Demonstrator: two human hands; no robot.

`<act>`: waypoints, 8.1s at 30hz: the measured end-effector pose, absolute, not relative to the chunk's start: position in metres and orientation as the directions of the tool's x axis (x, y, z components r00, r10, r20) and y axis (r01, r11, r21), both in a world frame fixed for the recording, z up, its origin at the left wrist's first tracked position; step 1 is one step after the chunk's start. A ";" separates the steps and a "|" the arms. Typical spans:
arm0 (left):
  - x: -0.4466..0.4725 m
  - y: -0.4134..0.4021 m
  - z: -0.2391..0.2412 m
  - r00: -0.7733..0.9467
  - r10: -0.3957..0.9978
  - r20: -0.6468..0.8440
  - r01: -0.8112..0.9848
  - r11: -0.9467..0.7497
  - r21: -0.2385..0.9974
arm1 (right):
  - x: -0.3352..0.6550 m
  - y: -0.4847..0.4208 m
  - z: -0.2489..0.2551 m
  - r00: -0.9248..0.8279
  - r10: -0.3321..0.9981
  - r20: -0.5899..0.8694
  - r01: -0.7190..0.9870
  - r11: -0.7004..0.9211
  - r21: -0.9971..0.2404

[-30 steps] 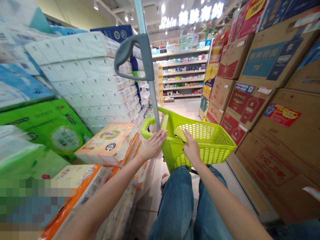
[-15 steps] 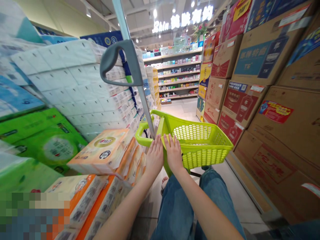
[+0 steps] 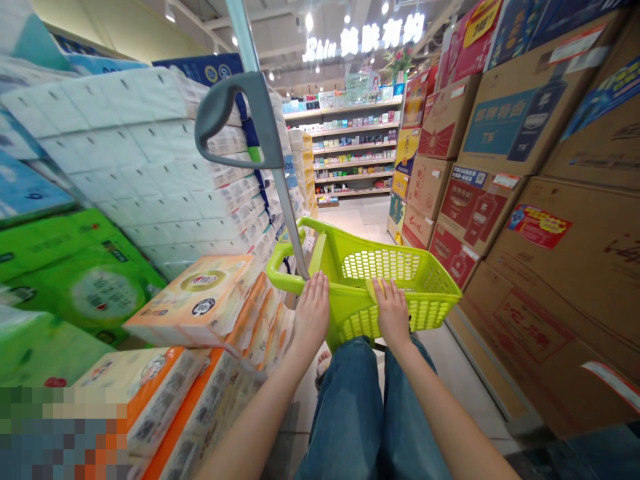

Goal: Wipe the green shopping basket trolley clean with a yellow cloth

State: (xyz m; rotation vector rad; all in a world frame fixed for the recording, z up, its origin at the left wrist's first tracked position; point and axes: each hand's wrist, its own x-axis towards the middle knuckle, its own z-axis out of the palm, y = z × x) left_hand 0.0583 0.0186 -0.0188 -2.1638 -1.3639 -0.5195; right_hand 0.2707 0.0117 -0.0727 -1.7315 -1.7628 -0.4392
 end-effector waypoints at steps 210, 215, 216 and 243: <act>0.061 0.001 -0.054 0.254 0.721 0.645 0.952 -0.304 -0.035 | 0.266 -0.010 -0.087 0.095 0.801 0.591 0.976 0.043 -0.215; 0.061 0.000 -0.053 0.245 0.715 0.655 0.951 -0.309 -0.018 | 0.269 -0.011 -0.092 0.185 0.794 0.579 0.969 -0.050 -0.240; 0.061 0.000 -0.053 0.243 0.714 0.657 0.951 -0.309 -0.015 | 0.263 -0.010 -0.090 0.203 0.800 0.565 0.964 -0.063 -0.257; 0.060 0.001 -0.054 0.254 0.728 0.636 0.951 -0.310 -0.025 | 0.279 -0.016 -0.082 0.075 0.846 0.528 0.987 0.014 -0.162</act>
